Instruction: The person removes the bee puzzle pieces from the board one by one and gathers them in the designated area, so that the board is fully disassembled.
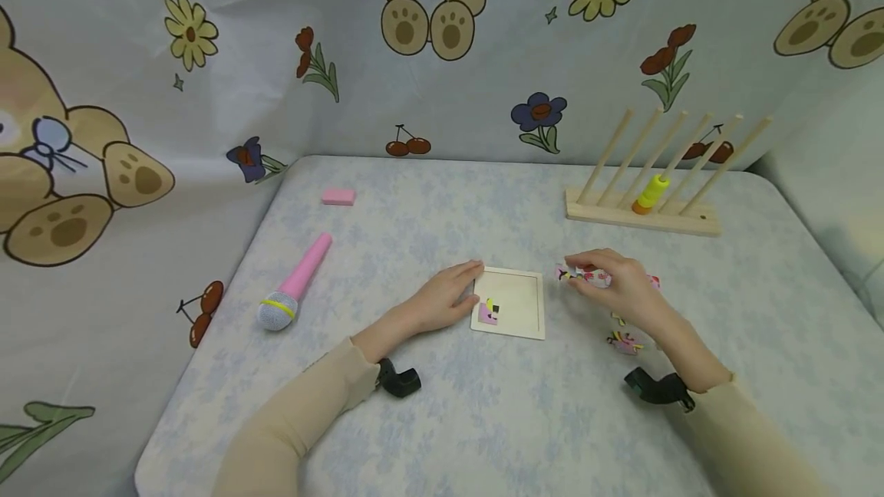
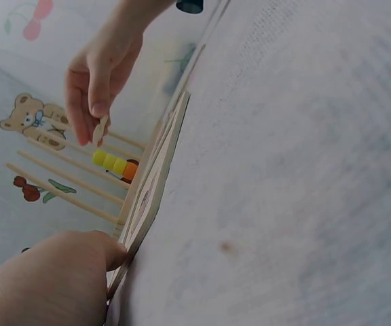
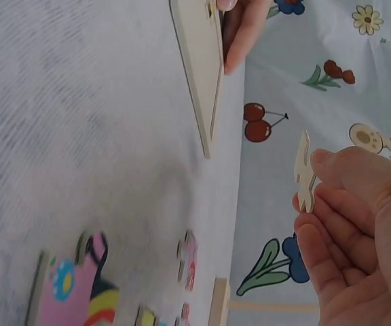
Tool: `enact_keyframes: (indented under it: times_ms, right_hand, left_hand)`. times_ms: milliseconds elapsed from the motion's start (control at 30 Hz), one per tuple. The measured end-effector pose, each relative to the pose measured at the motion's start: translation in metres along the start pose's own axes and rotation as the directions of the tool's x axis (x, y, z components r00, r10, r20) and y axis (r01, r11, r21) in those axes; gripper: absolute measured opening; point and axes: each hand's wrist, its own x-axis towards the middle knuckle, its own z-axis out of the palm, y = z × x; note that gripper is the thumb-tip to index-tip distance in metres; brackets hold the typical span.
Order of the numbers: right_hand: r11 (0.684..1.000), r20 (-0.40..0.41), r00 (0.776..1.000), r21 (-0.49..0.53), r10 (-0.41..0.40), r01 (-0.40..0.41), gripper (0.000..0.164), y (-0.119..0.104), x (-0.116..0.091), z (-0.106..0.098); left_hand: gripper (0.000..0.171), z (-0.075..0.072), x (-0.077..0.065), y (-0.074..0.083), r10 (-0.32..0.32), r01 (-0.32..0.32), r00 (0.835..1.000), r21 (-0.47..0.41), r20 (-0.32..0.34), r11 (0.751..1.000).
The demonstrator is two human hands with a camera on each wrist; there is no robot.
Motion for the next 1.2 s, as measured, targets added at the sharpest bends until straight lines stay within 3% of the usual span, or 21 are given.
enact_keyframes:
  times_ms: [200, 567, 967, 1067, 1200]
  right_hand:
    - [1.0, -0.004, 1.0, -0.007, 0.007, -0.007, 0.034, 0.009, -0.02, -0.009]
    - [0.993, 0.057, 0.992, -0.046, 0.111, -0.108, 0.031, 0.02, -0.044, -0.008]
    - [0.986, 0.074, 0.994, -0.14, -0.086, 0.096, 0.04, 0.032, -0.048, 0.0]
    - [0.99, 0.076, 0.996, -0.127, -0.053, 0.062, 0.04, 0.025, -0.043, -0.003]
    - [0.997, 0.067, 0.997, -0.061, 0.046, -0.042, 0.04, 0.003, -0.031, -0.009]
  left_hand:
    - [0.058, -0.001, -0.003, -0.001, -0.011, 0.011, 1.0, -0.007, 0.009, 1.0]
    - [0.058, -0.005, 0.001, -0.001, -0.007, 0.007, 1.0, -0.019, 0.016, 1.0]
    - [0.058, -0.005, 0.002, 0.002, -0.007, 0.008, 1.0, -0.034, 0.025, 0.999]
    - [0.058, -0.005, 0.002, 0.002, -0.008, 0.008, 1.0, -0.036, 0.022, 0.999]
    - [0.058, -0.004, 0.002, 0.001, -0.006, 0.006, 1.0, -0.03, 0.019, 1.0]
